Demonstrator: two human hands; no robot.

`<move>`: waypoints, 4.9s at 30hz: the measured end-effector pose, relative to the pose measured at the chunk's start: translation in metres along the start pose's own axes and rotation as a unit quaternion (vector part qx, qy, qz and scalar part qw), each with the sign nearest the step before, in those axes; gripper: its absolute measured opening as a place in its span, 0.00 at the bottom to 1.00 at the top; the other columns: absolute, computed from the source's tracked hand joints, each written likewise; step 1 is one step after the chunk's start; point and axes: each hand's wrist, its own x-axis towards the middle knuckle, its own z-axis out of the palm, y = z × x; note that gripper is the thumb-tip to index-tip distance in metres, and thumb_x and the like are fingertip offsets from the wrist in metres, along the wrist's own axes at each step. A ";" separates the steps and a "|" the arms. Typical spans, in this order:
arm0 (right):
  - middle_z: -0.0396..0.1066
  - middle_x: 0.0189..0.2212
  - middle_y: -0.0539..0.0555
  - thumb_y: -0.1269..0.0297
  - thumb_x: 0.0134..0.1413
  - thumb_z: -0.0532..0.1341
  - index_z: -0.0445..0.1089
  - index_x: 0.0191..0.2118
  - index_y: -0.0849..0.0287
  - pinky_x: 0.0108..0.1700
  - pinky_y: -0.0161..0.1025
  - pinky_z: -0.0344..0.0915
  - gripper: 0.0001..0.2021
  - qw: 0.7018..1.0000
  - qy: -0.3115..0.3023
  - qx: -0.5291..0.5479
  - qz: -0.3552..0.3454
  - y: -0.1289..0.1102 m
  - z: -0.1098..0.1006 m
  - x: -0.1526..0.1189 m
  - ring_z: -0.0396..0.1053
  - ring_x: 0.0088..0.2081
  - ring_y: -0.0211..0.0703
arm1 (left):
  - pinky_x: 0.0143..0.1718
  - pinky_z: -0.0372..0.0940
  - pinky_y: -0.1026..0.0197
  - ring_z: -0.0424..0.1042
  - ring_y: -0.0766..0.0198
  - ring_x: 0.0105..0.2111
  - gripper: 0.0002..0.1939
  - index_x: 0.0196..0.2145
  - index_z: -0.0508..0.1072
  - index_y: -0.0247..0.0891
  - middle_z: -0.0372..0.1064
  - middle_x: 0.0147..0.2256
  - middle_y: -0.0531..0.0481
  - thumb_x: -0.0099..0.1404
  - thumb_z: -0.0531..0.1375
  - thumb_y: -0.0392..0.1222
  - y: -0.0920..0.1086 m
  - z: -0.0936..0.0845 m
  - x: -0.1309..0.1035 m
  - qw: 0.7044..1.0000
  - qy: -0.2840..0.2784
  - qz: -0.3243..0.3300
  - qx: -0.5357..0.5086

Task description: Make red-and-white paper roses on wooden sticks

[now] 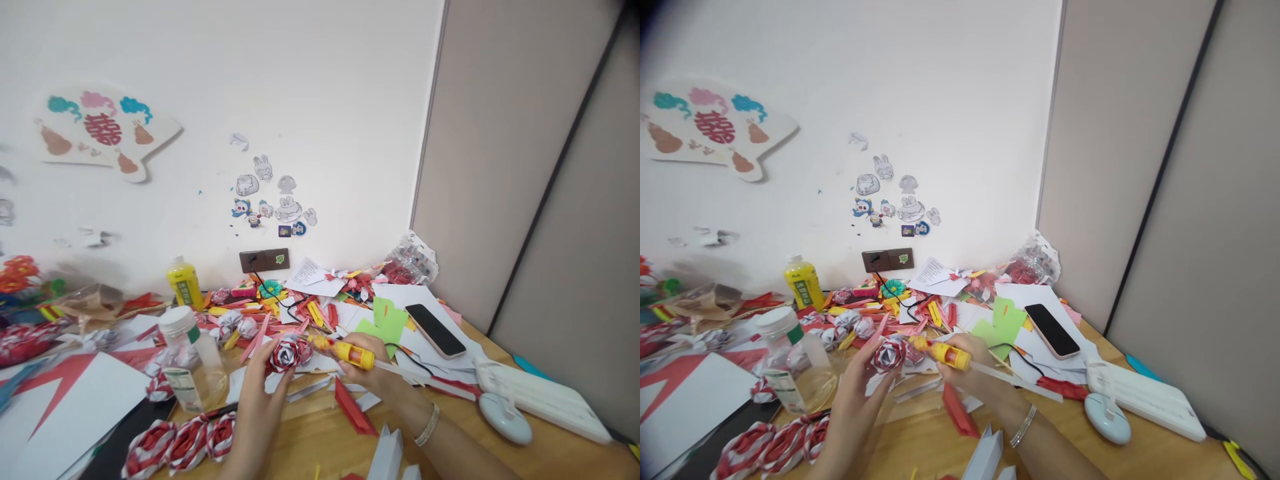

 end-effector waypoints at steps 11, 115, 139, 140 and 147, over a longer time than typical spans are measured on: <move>0.67 0.22 0.48 0.68 0.40 0.58 0.67 0.26 0.58 0.28 0.33 0.58 0.02 0.992 -0.016 -0.121 -0.044 0.005 0.008 0.001 0.63 0.24 0.38 | 0.47 0.65 0.48 0.65 0.49 0.51 0.22 0.51 0.62 0.42 0.65 0.49 0.40 0.59 0.58 0.41 0.001 0.002 -0.008 0.995 -0.004 0.086 0.042; 0.66 0.49 0.57 0.51 0.59 0.52 0.60 0.56 0.54 0.53 0.43 0.59 0.22 0.990 -0.038 -0.019 -0.132 0.013 0.038 -0.012 0.61 0.50 0.44 | 0.55 0.58 0.50 0.56 0.49 0.58 0.33 0.56 0.59 0.41 0.56 0.59 0.42 0.55 0.62 0.48 0.015 0.017 -0.019 0.935 -0.116 -0.174 -0.285; 0.68 0.46 0.58 0.55 0.61 0.50 0.59 0.56 0.57 0.51 0.46 0.60 0.21 0.968 -0.096 -0.100 -0.208 0.004 0.031 -0.008 0.64 0.47 0.46 | 0.58 0.51 0.51 0.55 0.53 0.58 0.26 0.55 0.56 0.38 0.59 0.56 0.40 0.62 0.54 0.50 0.016 0.005 -0.024 0.964 -0.163 -0.131 -0.165; 0.68 0.46 0.59 0.55 0.61 0.50 0.59 0.56 0.58 0.52 0.46 0.59 0.21 0.966 -0.098 -0.104 -0.214 0.003 0.030 -0.008 0.64 0.47 0.46 | 0.58 0.51 0.51 0.55 0.53 0.58 0.26 0.55 0.56 0.38 0.59 0.56 0.40 0.61 0.54 0.50 0.017 0.005 -0.025 0.964 -0.163 -0.132 -0.166; 0.69 0.44 0.59 0.55 0.61 0.50 0.61 0.54 0.61 0.50 0.45 0.61 0.20 0.964 -0.087 -0.116 -0.222 0.004 0.031 -0.009 0.64 0.44 0.46 | 0.57 0.53 0.48 0.58 0.49 0.56 0.30 0.54 0.56 0.39 0.60 0.54 0.39 0.58 0.58 0.53 0.011 0.007 -0.026 0.963 -0.161 -0.110 -0.188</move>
